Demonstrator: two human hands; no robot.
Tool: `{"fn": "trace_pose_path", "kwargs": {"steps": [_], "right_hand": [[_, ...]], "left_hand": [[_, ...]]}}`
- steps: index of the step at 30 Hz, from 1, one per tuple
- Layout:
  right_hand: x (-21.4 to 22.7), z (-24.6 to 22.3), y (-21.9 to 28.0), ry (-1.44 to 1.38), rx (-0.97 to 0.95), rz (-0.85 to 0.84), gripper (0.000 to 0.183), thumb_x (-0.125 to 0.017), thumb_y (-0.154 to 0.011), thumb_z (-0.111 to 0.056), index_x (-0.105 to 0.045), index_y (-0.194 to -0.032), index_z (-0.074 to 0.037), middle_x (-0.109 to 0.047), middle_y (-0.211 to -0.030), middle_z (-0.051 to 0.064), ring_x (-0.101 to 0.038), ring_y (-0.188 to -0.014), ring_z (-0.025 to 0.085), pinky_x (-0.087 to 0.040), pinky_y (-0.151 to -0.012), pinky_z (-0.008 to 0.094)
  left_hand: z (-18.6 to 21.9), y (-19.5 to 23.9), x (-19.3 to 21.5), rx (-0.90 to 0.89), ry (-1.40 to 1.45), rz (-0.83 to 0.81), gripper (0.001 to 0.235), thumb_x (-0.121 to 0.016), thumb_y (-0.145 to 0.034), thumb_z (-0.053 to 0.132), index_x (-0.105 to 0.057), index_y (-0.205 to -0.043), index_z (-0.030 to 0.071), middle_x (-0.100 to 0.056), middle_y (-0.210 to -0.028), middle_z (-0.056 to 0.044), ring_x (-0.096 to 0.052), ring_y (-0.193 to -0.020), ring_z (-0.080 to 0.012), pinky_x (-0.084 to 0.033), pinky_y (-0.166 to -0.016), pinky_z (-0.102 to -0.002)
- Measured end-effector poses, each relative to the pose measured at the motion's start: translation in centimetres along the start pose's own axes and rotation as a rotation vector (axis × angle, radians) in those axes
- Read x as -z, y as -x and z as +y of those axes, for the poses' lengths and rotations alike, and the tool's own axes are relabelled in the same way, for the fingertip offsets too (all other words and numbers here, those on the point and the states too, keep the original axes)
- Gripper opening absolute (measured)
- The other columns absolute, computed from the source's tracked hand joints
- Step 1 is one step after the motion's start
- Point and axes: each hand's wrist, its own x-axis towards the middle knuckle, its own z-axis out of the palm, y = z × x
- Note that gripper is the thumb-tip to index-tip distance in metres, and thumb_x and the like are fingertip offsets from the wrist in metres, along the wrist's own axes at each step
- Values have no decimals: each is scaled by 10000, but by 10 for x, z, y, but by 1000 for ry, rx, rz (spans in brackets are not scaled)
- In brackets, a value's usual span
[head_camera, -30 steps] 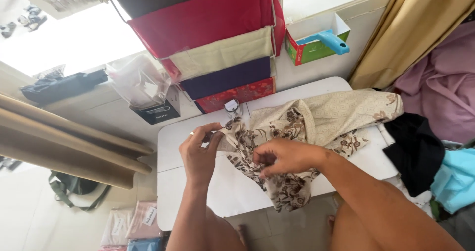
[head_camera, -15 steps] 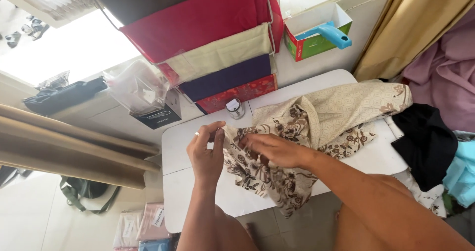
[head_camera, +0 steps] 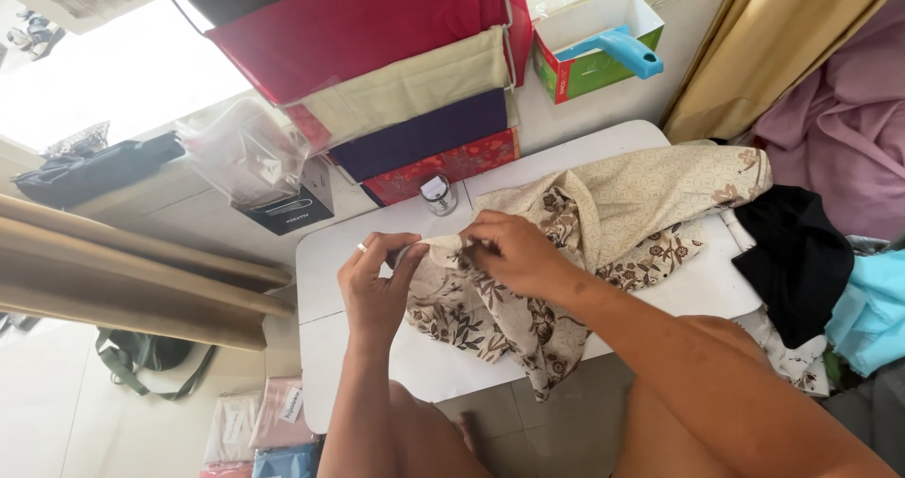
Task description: The person folds a pink cloth and places it into a clear plastic bag, then seals the bag. Next, the person unfolds a patterned cloth on the table and begins folding it.
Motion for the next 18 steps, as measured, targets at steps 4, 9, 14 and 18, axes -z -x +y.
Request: {"fn": "trace_pose_path", "kwargs": {"steps": [4,9,14,18], "right_hand": [[24,-27,9,-275,-167,-68,363,-554,-965,4,-684,-1300,-55,-713,-832,133,-640,-648,177,-570,-658,297],[17,16,2,-475,-40,-1,325,-484,-952,59,-643,-1234,26,-668,-970,130,-620,-934,219,-509,-880,388],[6,-23,20,-522,-154,-92,681,-562,-970,-529,-405,-1457,-80,-635,-1171,250,-583,-1223,411,-437,-1062,564],[-2,-43,13,-70,-124,-130,911,-812,-802,-295,-270,-1527,-187,-502,-1396,340,-414,-1378,533,-369,-1134,616]], "left_hand": [[0,0,5,27,13,8,81,-819,-894,170,-780,-936,113,-723,-740,-37,-652,-595,-180,-542,-632,-317],[-5,5,0,135,-4,-37,117,-716,-988,193,-745,-947,88,-676,-670,-63,-614,-560,-217,-514,-600,-353],[4,6,-14,350,36,-171,218,-597,-1064,213,-717,-964,61,-561,-521,-35,-482,-479,-149,-405,-535,-295],[-8,9,-28,507,238,-315,388,-499,-1095,348,-697,-893,83,-539,-547,-73,-458,-564,-177,-408,-586,-363]]}}
